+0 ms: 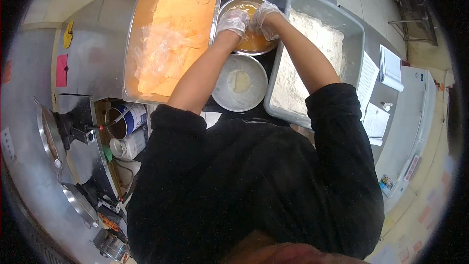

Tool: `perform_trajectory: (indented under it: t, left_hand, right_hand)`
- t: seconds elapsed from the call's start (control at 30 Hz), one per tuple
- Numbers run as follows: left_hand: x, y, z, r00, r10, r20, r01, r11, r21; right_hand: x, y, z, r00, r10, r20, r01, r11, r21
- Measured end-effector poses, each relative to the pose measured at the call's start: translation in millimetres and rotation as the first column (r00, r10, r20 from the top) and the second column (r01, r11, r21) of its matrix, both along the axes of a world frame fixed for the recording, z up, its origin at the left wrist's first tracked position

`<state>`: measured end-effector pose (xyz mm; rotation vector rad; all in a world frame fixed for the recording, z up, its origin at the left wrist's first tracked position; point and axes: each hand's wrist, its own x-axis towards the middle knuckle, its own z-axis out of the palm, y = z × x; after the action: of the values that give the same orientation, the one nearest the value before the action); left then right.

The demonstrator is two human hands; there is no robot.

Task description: The person prepares and fries chicken by dredging meat in flour, dipping it in liquid, and placing it into a large pot of hot oil. They also retrieve additional raw chicken pieces from a refrigerator and continue the breading and frying process.

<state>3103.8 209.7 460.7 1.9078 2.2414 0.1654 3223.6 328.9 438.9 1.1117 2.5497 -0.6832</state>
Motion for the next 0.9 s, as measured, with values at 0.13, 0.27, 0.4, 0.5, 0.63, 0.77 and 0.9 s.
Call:
perform_trajectory:
  t: [0.13, 0.27, 0.4, 0.5, 0.63, 0.77, 0.9]
  left_hand:
    - [-8.5, -6.5, -19.5, 0.990, 0.117, 0.073, -0.107, 0.986, -0.126]
    - [-12.7, -14.7, -30.1, 0.994, 0.107, 0.024, -0.101, 0.977, -0.190]
    - [2.7, -13.8, -15.8, 0.989, 0.131, 0.071, -0.113, 0.969, -0.218]
    - [-5.1, -12.9, -23.4, 0.977, 0.189, 0.103, -0.162, 0.961, -0.225]
    - [-8.9, -15.0, -37.1, 0.981, 0.173, 0.087, -0.154, 0.970, -0.190]
    - [-2.9, -12.9, -27.2, 0.999, 0.039, -0.021, -0.041, 0.993, -0.112]
    - [6.5, -6.4, 23.3, 0.998, 0.061, 0.017, -0.059, 0.994, -0.097]
  right_hand:
    - [-14.1, 3.9, 12.9, 0.937, 0.196, 0.290, -0.233, 0.968, 0.097]
    - [-18.3, -5.3, 16.5, 0.841, 0.276, 0.466, -0.401, 0.896, 0.192]
    - [-5.7, 9.2, -11.0, 0.965, -0.034, 0.258, -0.016, 0.982, 0.188]
    - [-13.4, -6.6, -3.9, 0.965, 0.048, 0.258, -0.090, 0.984, 0.153]
    - [-16.0, -18.9, 5.1, 0.861, 0.261, 0.438, -0.349, 0.927, 0.135]
    - [-7.0, -26.5, -4.9, 0.980, 0.043, 0.195, -0.107, 0.939, 0.327]
    - [0.9, -20.1, 18.3, 0.994, 0.062, 0.093, -0.093, 0.920, 0.381]
